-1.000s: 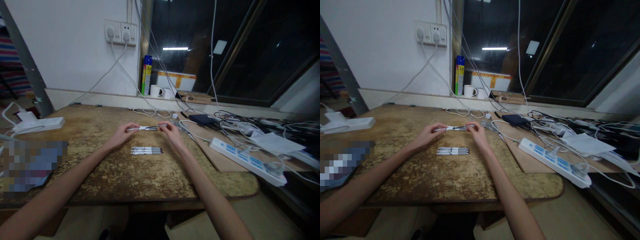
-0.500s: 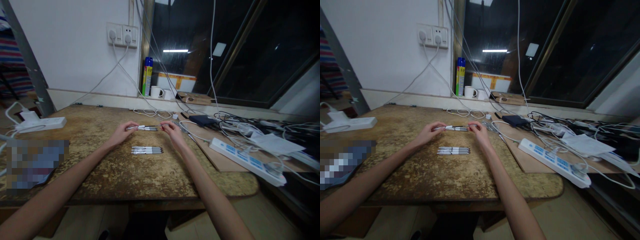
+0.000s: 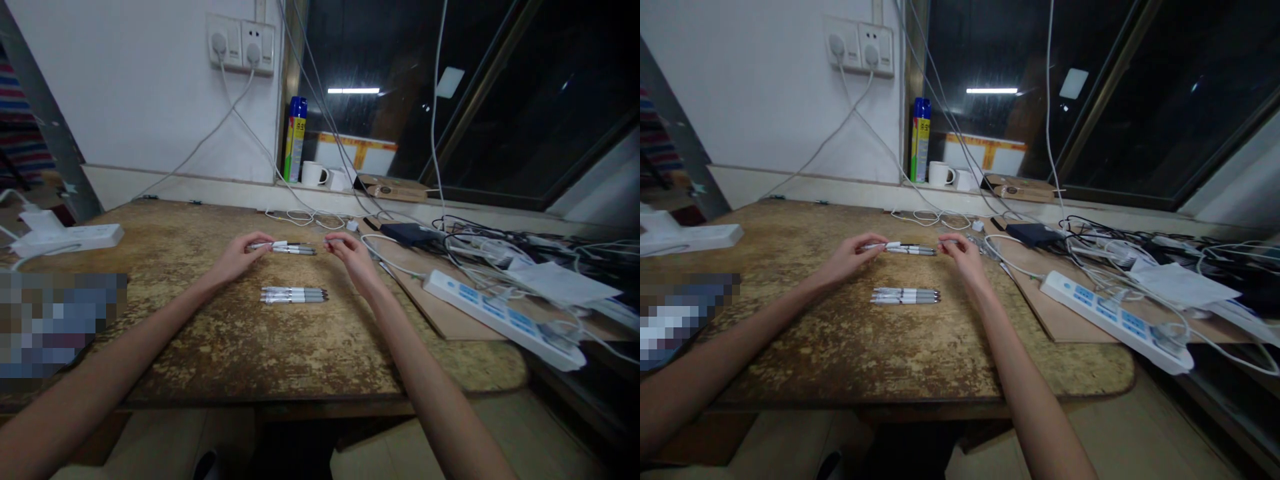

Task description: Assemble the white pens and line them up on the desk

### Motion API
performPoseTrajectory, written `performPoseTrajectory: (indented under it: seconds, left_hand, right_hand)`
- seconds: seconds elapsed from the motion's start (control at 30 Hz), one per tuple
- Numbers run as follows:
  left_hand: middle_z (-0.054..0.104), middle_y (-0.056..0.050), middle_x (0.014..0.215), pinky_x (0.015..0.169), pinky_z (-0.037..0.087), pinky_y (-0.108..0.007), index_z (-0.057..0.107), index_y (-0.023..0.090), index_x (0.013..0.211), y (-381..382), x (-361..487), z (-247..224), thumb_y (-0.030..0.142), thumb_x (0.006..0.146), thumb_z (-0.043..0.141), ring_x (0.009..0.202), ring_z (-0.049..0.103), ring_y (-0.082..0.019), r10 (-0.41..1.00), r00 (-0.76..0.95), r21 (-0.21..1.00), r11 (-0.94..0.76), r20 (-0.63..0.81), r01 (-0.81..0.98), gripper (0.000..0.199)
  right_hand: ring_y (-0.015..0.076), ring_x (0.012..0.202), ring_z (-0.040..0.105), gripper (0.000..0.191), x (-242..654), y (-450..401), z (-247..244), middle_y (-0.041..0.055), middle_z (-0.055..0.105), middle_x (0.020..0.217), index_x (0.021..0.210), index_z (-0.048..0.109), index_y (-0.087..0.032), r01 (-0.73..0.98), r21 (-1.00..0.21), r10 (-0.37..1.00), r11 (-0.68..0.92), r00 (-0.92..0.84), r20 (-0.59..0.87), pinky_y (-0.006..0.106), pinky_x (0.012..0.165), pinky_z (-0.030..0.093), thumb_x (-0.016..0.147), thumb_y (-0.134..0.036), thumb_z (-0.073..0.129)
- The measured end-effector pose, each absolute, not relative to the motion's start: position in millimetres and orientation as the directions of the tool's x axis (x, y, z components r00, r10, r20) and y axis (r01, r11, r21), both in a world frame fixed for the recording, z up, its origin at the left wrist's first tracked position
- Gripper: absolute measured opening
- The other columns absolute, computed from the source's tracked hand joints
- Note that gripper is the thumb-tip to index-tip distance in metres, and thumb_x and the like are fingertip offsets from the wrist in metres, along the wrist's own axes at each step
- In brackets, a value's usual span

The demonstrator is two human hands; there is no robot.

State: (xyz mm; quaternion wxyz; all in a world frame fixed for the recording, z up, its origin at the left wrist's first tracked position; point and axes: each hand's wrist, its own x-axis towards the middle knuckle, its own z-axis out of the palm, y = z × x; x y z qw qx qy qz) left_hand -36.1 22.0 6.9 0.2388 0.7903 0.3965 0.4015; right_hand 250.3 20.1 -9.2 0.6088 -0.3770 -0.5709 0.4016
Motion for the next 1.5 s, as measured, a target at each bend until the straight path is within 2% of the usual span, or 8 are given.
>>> performPoseTrajectory:
  seconds: [0.13,0.37,0.7,1.0,1.17,1.3,1.5]
  left_hand:
    - [0.071,-0.007,0.111,0.088,0.049,-0.033,0.071,0.019,0.111,20.9,-36.1,9.5,0.047,0.094,0.055,0.102,0.064,-0.023,0.823,0.368,0.712,-0.563,0.433,0.42,0.036]
    - [0.072,-0.006,0.109,0.081,0.05,-0.032,0.071,0.019,0.113,21.2,-33.3,5.8,0.05,0.092,0.057,0.093,0.065,-0.022,0.826,0.375,0.715,-0.556,0.42,0.424,0.04]
    - [0.072,-0.006,0.108,0.077,0.049,-0.031,0.071,0.02,0.112,17.8,-29.1,4.7,0.05,0.092,0.057,0.091,0.064,-0.022,0.811,0.41,0.724,-0.57,0.418,0.388,0.039]
    - [0.072,-0.007,0.108,0.074,0.049,-0.031,0.071,0.019,0.113,21.6,-33.3,5.7,0.05,0.091,0.058,0.085,0.064,-0.021,0.825,0.384,0.731,-0.553,0.414,0.399,0.04]
    - [0.071,-0.008,0.11,0.077,0.049,-0.03,0.071,0.018,0.112,23.4,-39.6,7.4,0.049,0.091,0.059,0.091,0.064,-0.021,0.831,0.338,0.734,-0.552,0.442,0.396,0.04]
    - [0.072,-0.007,0.103,0.075,0.049,-0.028,0.072,0.018,0.109,24.0,-43.6,8.2,0.051,0.089,0.062,0.087,0.063,-0.02,0.831,0.288,0.735,-0.555,0.475,0.39,0.04]
    - [0.072,-0.005,0.089,0.066,0.046,-0.026,0.071,0.017,0.113,23.2,-43.4,8.4,0.05,0.089,0.06,0.075,0.061,-0.017,0.852,0.279,0.752,-0.522,0.443,0.402,0.042]
  right_hand:
    - [0.0211,0.092,0.066,0.023,250.0,21.5,-12.2,0.0052,0.072,0.094,0.089,0.072,-0.021,-0.008,-0.923,0.92,0.385,0.086,0.383,0.038,0.095,0.051,0.078,-0.041,0.069]
    - [0.0213,0.083,0.063,0.035,228.3,13.7,-14.8,0.0061,0.071,0.084,0.082,0.07,-0.019,0.211,-0.873,0.898,0.44,-0.123,0.423,0.034,0.083,0.05,0.088,-0.051,0.059]
    - [0.019,0.075,0.063,0.031,223.8,8.9,-14.6,0.0033,0.071,0.078,0.083,0.07,-0.019,0.323,-0.825,0.886,0.464,-0.164,0.434,0.03,0.075,0.046,0.09,-0.048,0.059]
    - [0.0193,0.077,0.062,0.037,227.5,11.3,-12.0,0.0046,0.07,0.08,0.08,0.07,-0.019,0.17,-0.884,0.899,0.436,-0.128,0.419,0.031,0.077,0.048,0.087,-0.054,0.062]
    - [0.019,0.075,0.062,0.039,236.7,15.1,-12.1,0.0057,0.07,0.084,0.079,0.069,-0.019,0.114,-0.911,0.919,0.395,-0.047,0.393,0.031,0.076,0.049,0.083,-0.058,0.065]
    - [0.0182,0.073,0.061,0.043,239.4,16.0,-11.6,0.0055,0.069,0.08,0.079,0.069,-0.018,0.086,-0.926,0.929,0.369,0.003,0.37,0.031,0.073,0.05,0.08,-0.061,0.066]
    - [0.0179,0.071,0.061,0.046,239.9,17.2,-11.1,0.0046,0.067,0.076,0.074,0.066,-0.019,0.057,-0.922,0.918,0.384,0.079,0.388,0.031,0.071,0.05,0.079,-0.064,0.065]
